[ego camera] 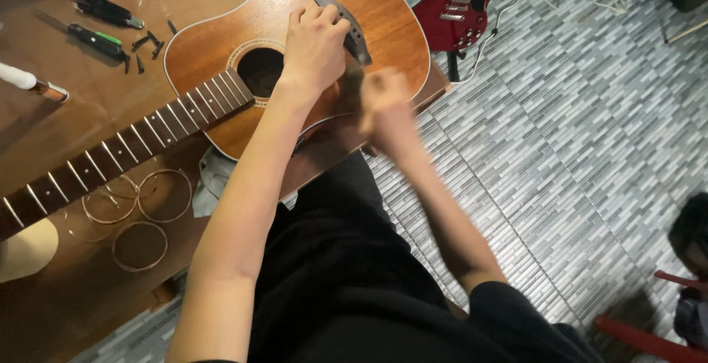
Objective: Cleaning and polishing the body and neck of an acoustic guitar using a cloth.
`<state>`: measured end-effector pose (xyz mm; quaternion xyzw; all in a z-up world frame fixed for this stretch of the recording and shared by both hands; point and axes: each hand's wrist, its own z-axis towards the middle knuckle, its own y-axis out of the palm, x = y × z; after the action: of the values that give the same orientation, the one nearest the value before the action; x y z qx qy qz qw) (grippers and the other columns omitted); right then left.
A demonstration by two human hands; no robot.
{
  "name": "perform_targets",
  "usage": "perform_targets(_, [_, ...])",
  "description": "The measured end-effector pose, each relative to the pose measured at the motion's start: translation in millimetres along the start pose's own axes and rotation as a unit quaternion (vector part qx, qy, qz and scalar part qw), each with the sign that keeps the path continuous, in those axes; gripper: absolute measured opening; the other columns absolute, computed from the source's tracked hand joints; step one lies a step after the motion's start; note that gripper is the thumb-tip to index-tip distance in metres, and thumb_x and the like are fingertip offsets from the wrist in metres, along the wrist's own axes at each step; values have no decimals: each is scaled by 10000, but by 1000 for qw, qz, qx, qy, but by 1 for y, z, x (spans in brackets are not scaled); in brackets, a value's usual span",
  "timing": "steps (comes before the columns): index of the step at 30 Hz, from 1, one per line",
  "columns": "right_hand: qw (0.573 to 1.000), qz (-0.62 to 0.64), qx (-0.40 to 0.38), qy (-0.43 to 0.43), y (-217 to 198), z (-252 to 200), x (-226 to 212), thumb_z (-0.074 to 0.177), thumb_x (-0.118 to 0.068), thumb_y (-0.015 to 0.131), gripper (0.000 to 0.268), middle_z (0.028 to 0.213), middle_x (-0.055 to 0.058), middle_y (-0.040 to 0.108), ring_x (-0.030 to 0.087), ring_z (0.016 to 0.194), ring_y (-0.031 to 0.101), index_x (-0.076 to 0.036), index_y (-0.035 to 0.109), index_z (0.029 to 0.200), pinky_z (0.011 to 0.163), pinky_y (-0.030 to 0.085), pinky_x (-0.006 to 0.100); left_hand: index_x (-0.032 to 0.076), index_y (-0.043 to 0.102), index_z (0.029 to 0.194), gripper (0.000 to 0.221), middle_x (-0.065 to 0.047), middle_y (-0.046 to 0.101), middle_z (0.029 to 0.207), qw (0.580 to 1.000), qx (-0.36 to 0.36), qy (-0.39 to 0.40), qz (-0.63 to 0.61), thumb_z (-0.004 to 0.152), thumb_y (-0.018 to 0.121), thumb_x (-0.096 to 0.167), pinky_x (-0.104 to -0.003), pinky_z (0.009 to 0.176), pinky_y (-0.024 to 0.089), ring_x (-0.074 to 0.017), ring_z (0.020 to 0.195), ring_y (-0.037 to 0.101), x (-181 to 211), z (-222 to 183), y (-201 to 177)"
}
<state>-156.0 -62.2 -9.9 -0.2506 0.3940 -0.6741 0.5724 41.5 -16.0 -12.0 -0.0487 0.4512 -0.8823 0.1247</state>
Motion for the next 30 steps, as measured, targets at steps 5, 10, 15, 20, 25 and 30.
perform_targets(5, [989,148,10,9,2,-3,-51,989,-142,656,181,981,128,595,344,930,522,-65,742,1128,756,444,454,175,695,971,282,-20,693,1056,998,40,10,-56,701,660,99,-452,843,439,-298,965,624,-2,-3,-31])
perform_targets(10, [994,58,66,61,-3,-14,52,804,31,628,321,954,147,684,335,873,606,-44,773,1081,815,442,428,70,656,1166,376,-149,659,1205,988,63,-93,-103,795,650,10,-463,986,419,-327,1055,649,2,-57,-124])
perform_targets(15, [995,-47,67,55,1,-19,46,912,-15,703,178,1031,109,675,313,992,652,-61,796,1057,908,500,374,60,729,1096,311,-128,683,1165,952,158,-250,-73,791,725,-5,-450,1009,473,-328,1154,658,27,-179,-159])
perform_targets(20, [999,-18,8,36,3,-5,-89,802,73,606,417,1089,184,605,371,986,578,-9,736,1189,875,461,426,81,742,1168,381,-122,680,1276,924,199,-325,-45,823,633,-40,-418,984,489,-319,1170,665,51,-231,-153])
perform_targets(25, [987,110,-68,-99,16,4,-177,878,-10,679,407,1201,183,607,359,1146,581,-12,670,1285,1004,486,362,45,736,1052,262,-144,679,1245,929,199,-312,-12,822,628,-20,-422,981,485,-328,1155,659,49,-226,-162])
perform_targets(30, [979,196,-43,-41,-4,20,-146,892,103,652,260,1025,262,625,469,944,587,46,744,1128,857,498,473,75,740,1088,341,-125,664,1252,926,202,-318,-1,775,642,-18,-419,961,478,-314,1170,650,47,-235,-154])
